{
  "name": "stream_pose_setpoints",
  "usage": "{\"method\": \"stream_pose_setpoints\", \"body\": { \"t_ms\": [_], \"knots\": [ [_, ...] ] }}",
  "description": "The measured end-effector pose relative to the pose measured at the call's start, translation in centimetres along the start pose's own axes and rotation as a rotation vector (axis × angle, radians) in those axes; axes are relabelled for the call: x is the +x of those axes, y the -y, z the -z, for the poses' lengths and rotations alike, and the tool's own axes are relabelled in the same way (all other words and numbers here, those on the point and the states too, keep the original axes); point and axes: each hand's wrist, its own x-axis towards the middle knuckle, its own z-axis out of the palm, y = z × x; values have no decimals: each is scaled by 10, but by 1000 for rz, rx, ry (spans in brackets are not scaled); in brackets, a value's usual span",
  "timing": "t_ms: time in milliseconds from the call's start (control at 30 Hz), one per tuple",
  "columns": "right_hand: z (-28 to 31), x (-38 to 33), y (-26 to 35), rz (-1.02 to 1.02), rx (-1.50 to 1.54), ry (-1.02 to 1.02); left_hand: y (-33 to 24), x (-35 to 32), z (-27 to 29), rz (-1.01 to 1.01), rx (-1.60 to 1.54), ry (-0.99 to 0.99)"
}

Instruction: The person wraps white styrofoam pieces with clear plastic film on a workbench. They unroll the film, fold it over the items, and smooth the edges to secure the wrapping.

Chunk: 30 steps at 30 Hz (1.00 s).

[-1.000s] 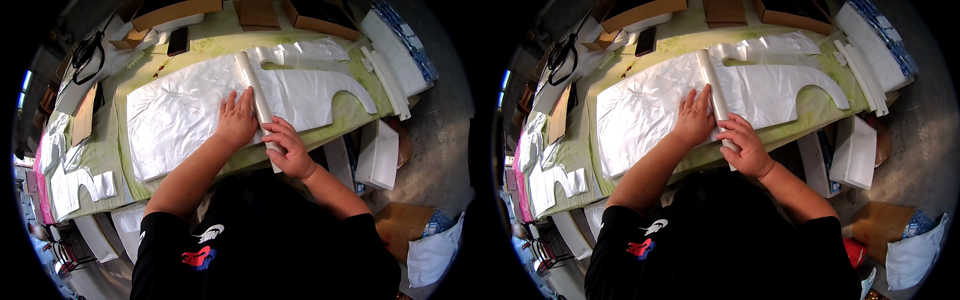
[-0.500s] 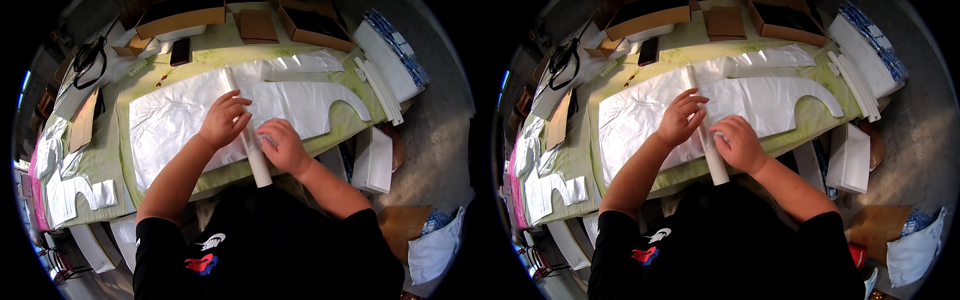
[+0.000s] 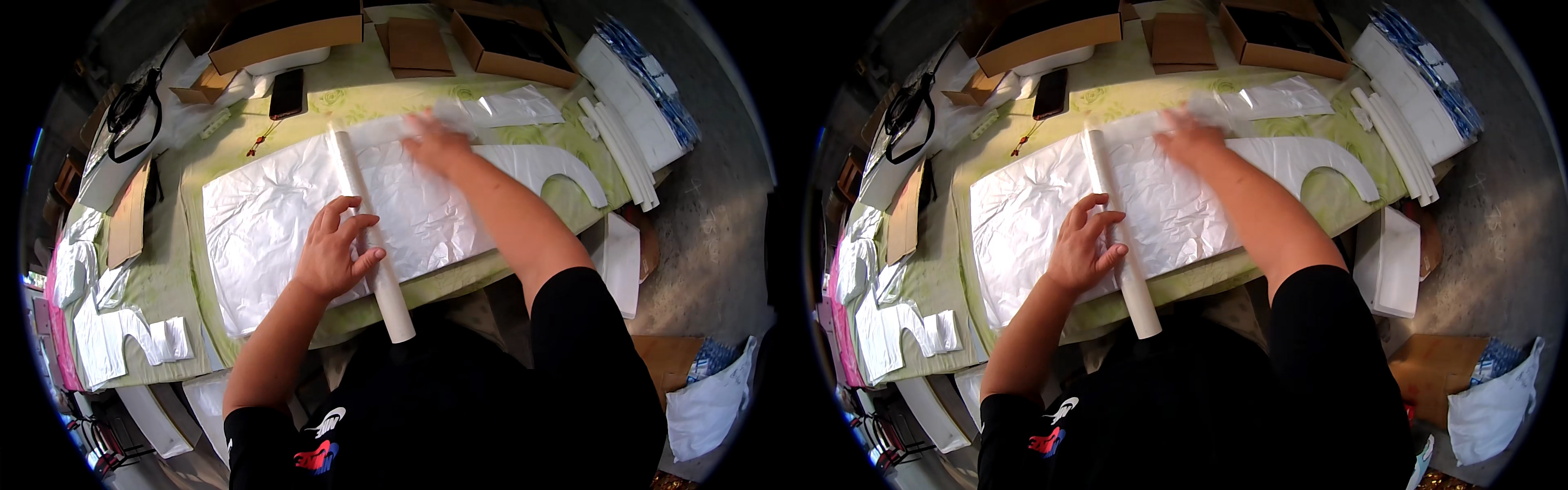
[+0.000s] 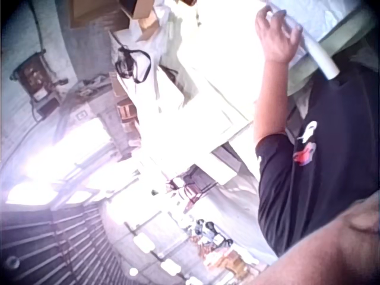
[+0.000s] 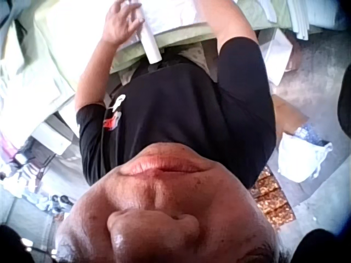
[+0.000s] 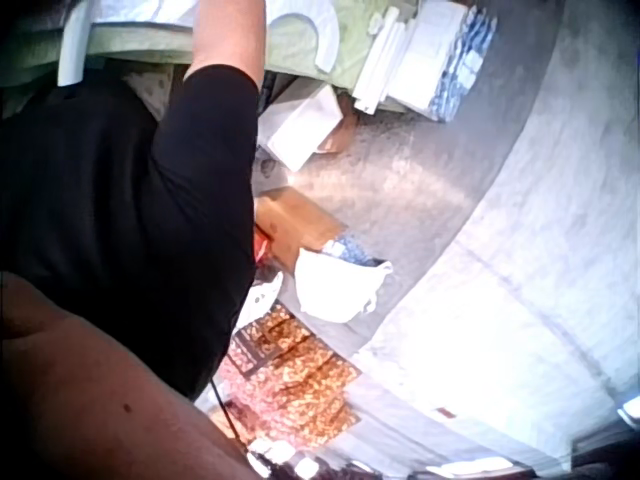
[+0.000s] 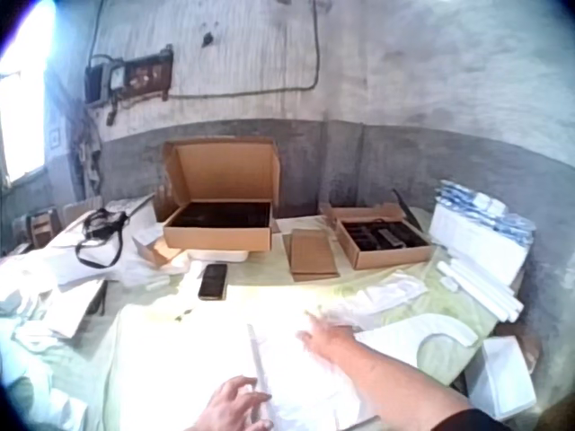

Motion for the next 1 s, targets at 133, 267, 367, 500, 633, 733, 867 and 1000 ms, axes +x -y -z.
{"method": "stream_pose_setpoints", "body": {
  "t_ms": [133,267,367,500,633,733,867,1000],
  "knots": [
    [34,33,-101,-475,-173,31,5,-3,-7,17,-2,-56],
    [52,20,-168,-604,-21,-224,5,2,-12,15,-20,-70],
    [38,-16,-137,-315,-97,-455,6,0,-13,9,-13,-89],
    [5,-50,-50,196,-97,-362,7,-2,-11,1,-4,-101],
    [11,-34,22,-44,17,77,4,-2,-9,41,-17,-83],
    [-1,-17,25,-45,17,-50,1,0,-10,58,-44,-72],
    [-10,-71,55,694,210,-317,11,-8,-16,103,-112,-247],
    [-12,-137,88,864,379,-11,21,-6,-11,10,-229,-492]
  ]
}}
